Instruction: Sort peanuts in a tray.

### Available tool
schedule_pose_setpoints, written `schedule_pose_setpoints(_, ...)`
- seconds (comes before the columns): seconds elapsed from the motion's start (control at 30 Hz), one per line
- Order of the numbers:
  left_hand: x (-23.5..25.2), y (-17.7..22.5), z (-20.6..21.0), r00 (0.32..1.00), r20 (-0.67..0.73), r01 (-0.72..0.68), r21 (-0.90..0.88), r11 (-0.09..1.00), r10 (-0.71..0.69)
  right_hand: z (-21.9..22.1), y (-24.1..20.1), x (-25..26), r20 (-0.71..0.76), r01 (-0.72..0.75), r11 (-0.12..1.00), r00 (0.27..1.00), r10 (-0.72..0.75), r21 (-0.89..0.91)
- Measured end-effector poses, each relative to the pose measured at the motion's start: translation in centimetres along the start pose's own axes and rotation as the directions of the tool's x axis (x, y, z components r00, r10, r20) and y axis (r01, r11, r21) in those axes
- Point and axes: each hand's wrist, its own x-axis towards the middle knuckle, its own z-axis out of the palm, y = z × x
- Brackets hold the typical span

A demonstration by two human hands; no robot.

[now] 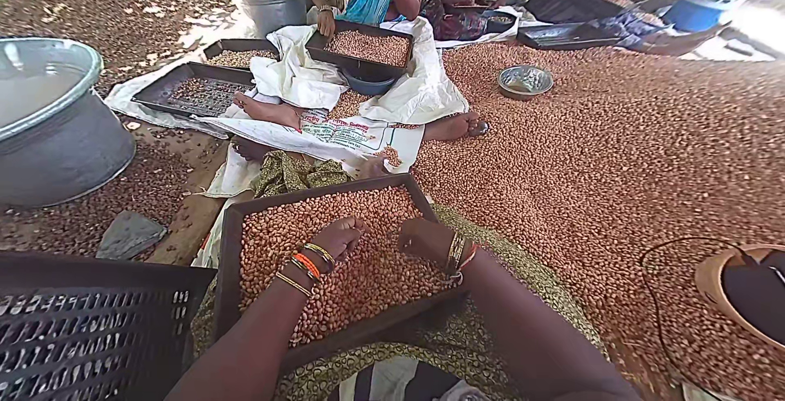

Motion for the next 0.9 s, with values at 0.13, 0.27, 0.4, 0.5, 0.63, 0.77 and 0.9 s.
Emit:
schedule_pose_setpoints(0.13,-0.2,0.2,0.0,1.0,-0.015,0.002,-0.003,1.0,-0.002,0.7,0.4,1.5,0.037,-0.274,0.96,0.96,0.276,-0.052)
schedule_pose_setpoints(0.27,-0.3,0.2,0.1,1.0,-0.01,0.006,0.022,1.0,-0.006,-0.6,-0.6,1.7,-0.14,-0.431,0.902,0.892,0.43,0.024)
schedule_pose_setpoints(0.4,-0.1,0.1,0.4,1.0,0.016,0.01,0.065,0.998,-0.011,0.7,-1.0,3.9,-0.222,-0.197,0.974,0.95,0.219,0.115)
schedule_pose_setpoints(0.5,-0.1,-0.1,0.4,1.0,0.011,0.019,0.072,0.997,-0.02,2.1,-1.3,5.3,-0.184,-0.253,0.967,0.95,0.254,0.031)
schedule_pose_setpoints(0.63,0.0,-0.3,0.3,1.0,0.01,0.001,0.065,0.998,-0.001,2.0,-0.4,5.0,-0.253,-0.219,0.97,0.937,0.239,0.106)
schedule_pose_setpoints(0.77,-0.2,-0.2,0.3,1.0,0.006,-0.004,0.054,0.999,0.004,1.0,0.8,3.5,-0.392,-0.085,0.865,0.866,0.31,0.495)
schedule_pose_setpoints(0.9,-0.2,-0.1,0.2,1.0,0.013,-0.002,0.076,0.997,0.001,1.2,0.5,3.0,-0.307,-0.127,0.899,0.912,0.271,0.419)
